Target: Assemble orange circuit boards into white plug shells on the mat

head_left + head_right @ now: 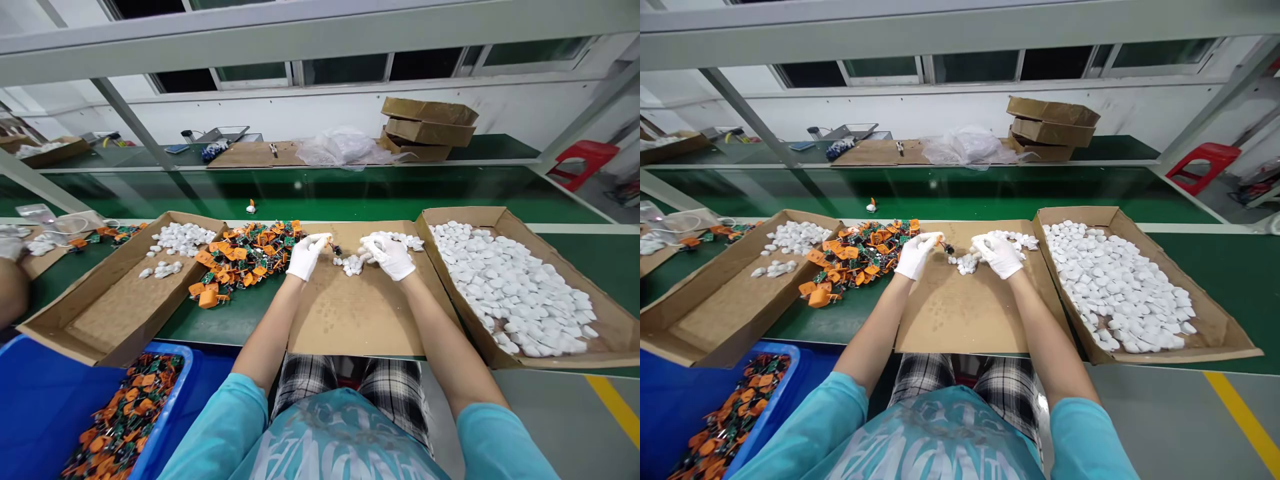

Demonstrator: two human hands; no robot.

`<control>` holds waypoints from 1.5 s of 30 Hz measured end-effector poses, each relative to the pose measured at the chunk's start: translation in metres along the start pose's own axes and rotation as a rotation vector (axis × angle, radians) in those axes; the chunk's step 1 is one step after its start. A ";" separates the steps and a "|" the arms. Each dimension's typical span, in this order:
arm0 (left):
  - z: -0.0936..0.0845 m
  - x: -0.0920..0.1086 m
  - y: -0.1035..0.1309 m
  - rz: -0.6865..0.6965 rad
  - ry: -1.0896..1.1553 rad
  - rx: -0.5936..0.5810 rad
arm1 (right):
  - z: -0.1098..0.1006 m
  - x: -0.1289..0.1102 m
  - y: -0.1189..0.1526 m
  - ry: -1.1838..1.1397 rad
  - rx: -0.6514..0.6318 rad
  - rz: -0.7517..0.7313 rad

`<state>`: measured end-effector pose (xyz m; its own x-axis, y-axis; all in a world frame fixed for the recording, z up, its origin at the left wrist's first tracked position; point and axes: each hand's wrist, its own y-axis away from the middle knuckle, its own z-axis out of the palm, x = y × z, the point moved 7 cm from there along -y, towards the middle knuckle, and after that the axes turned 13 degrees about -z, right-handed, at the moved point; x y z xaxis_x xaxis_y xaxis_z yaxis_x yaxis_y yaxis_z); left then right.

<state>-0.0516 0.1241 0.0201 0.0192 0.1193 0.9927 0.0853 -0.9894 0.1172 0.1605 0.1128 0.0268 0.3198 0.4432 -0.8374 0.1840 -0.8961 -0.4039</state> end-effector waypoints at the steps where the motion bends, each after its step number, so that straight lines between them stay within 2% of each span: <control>1: 0.007 -0.004 0.002 -0.059 0.129 -0.069 | 0.002 -0.003 0.000 0.052 -0.009 -0.049; 4: 0.025 -0.012 0.010 -0.207 0.374 -0.225 | 0.007 -0.010 0.003 0.058 0.037 -0.097; 7: 0.033 -0.010 0.017 -0.245 0.504 -0.303 | 0.010 -0.013 0.007 -0.043 0.154 -0.051; 9: 0.034 -0.009 0.019 -0.231 0.556 -0.300 | 0.019 -0.008 0.009 -0.174 0.144 0.054; 12: 0.033 -0.009 0.020 -0.189 0.581 -0.244 | 0.040 0.003 0.014 -0.456 0.027 0.268; 14: 0.034 -0.011 0.020 -0.183 0.569 -0.245 | 0.042 0.007 0.015 -0.517 0.047 0.307; 17: 0.039 -0.015 0.019 -0.216 0.525 -0.311 | 0.026 0.008 0.009 -0.378 0.211 0.195; 19: 0.041 -0.018 0.018 -0.244 0.477 -0.302 | 0.016 0.001 0.007 -0.244 0.262 0.082; 21: 0.043 -0.021 0.018 -0.259 0.404 -0.302 | 0.012 -0.011 0.006 -0.095 0.242 -0.045; 22: 0.047 -0.021 0.019 -0.264 0.361 -0.338 | 0.012 -0.018 0.007 -0.014 0.216 -0.108; 25: 0.063 -0.025 0.026 -0.287 0.258 -0.558 | 0.014 -0.037 0.012 0.186 0.149 -0.254; 27: 0.066 -0.027 0.027 -0.298 0.255 -0.619 | 0.013 -0.045 0.015 0.219 0.149 -0.292; 30: 0.062 -0.030 0.024 -0.304 0.293 -0.552 | 0.010 -0.053 0.017 0.205 0.169 -0.341; 34: 0.060 -0.025 0.027 -0.308 0.405 -0.500 | 0.018 -0.063 0.016 0.260 0.070 -0.519; 36: 0.061 -0.021 0.031 -0.329 0.456 -0.516 | 0.018 -0.061 0.015 0.282 0.083 -0.532; 40: 0.060 -0.016 0.035 -0.347 0.501 -0.529 | 0.014 -0.055 0.016 0.285 0.115 -0.452; 45: 0.054 -0.010 0.035 -0.305 0.530 -0.472 | 0.016 -0.051 0.018 0.110 0.091 -0.342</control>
<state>0.0054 0.0928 0.0124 -0.4271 0.4544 0.7817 -0.4258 -0.8638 0.2694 0.1329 0.0731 0.0566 0.3528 0.7129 -0.6061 0.2157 -0.6923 -0.6887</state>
